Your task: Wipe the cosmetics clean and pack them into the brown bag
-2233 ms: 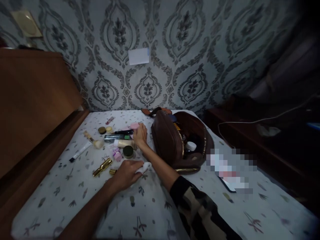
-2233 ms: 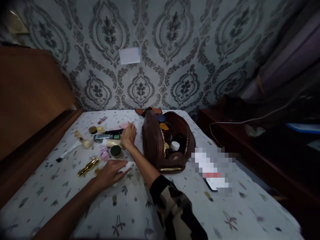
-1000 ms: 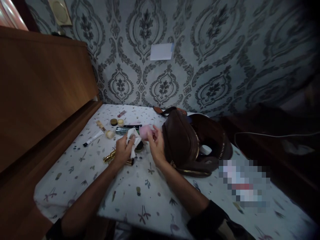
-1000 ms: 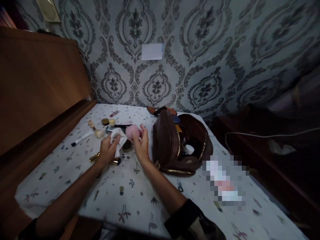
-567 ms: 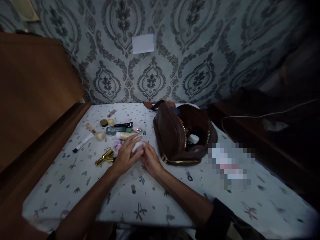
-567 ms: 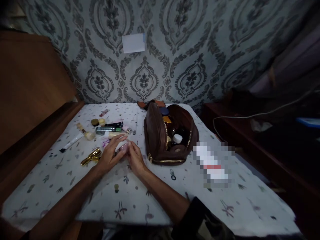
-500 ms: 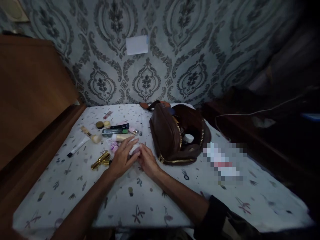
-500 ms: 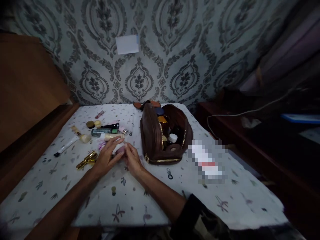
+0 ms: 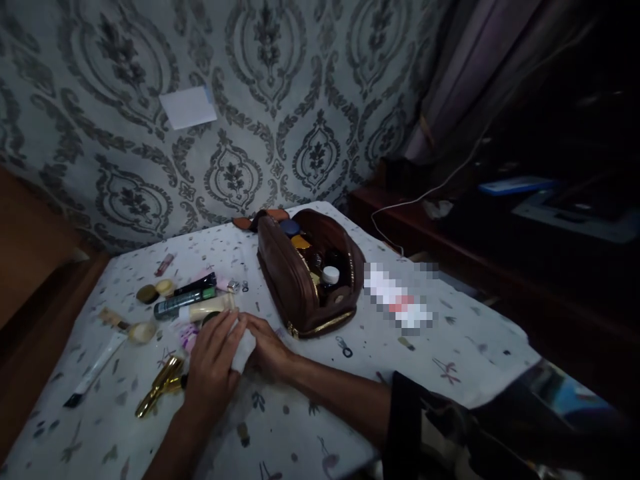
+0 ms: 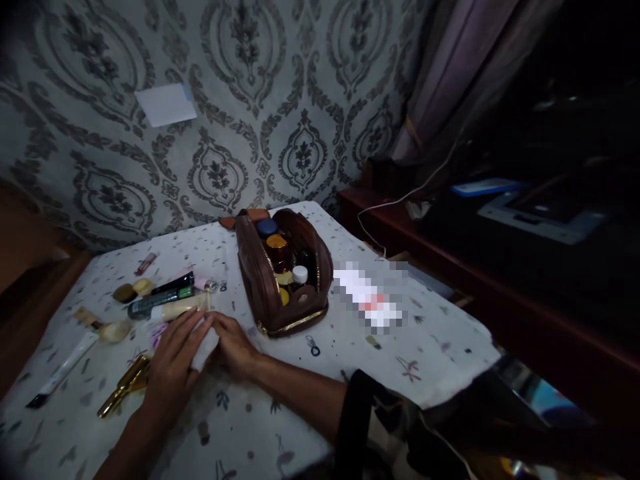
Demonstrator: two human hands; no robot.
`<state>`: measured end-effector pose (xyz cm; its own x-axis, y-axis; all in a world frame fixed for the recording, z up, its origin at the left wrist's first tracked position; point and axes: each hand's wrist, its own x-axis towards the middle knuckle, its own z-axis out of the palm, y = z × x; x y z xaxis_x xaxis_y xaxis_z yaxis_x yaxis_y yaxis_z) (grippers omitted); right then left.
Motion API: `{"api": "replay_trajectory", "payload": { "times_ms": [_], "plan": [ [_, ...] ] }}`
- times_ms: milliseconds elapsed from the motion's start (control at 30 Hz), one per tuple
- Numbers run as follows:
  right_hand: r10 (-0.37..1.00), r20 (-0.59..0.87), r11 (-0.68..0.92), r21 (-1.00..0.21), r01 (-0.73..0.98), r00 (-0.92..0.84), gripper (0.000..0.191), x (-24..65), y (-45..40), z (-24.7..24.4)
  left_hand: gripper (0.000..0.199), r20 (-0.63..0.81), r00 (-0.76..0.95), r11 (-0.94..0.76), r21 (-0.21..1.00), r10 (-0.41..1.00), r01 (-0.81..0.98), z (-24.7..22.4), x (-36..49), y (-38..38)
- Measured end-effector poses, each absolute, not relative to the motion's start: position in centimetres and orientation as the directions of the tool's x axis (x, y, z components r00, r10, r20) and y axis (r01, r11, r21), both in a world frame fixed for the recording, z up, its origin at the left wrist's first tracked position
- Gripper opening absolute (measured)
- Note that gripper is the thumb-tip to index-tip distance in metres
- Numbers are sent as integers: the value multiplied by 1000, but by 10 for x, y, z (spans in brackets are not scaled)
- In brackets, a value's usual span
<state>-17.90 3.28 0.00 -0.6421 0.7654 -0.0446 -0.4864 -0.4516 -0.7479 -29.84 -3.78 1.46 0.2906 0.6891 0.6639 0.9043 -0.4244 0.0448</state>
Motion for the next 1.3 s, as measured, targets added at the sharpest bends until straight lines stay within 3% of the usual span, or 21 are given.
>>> {"api": "replay_trajectory", "payload": {
  "times_ms": [133,267,400,500,600,733,867,967,1133,1300],
  "plan": [
    [782,2,-374,-798,-472,-623,46,-179,36,-3,55,680,232,-428,133,695,894,14,-296,-38],
    [747,3,-417,-776,-473,-664,52,-181,33,-5,39,666,23,-367,381,745,849,23,-294,-40],
    [726,-37,-548,-636,-544,-687,61,-180,27,1,46,372,-323,-108,784,870,612,43,-294,-40],
    [689,-108,-659,-506,-557,-717,61,-174,24,7,59,103,-455,47,950,884,308,55,-289,-38],
    [664,-155,-717,-407,-566,-731,47,-162,24,13,60,37,-512,67,981,858,184,59,-277,-35],
    [580,-284,-815,-204,-542,-764,25,-145,28,17,52,196,-445,-21,929,874,369,61,-259,-28],
    [444,-341,-893,-85,-443,-829,42,-134,34,12,53,188,-205,-50,842,960,537,62,-253,-15],
    [389,-323,-919,-73,-387,-863,42,-134,37,6,56,67,-103,-3,853,992,522,55,-258,-5],
    [400,-283,-914,-198,-354,-872,29,-141,31,-2,61,-39,-206,114,924,978,365,33,-271,-12],
    [547,-210,-824,-307,-476,-811,22,-141,22,-1,56,25,-214,48,943,977,329,27,-276,-20]
  ]
}}
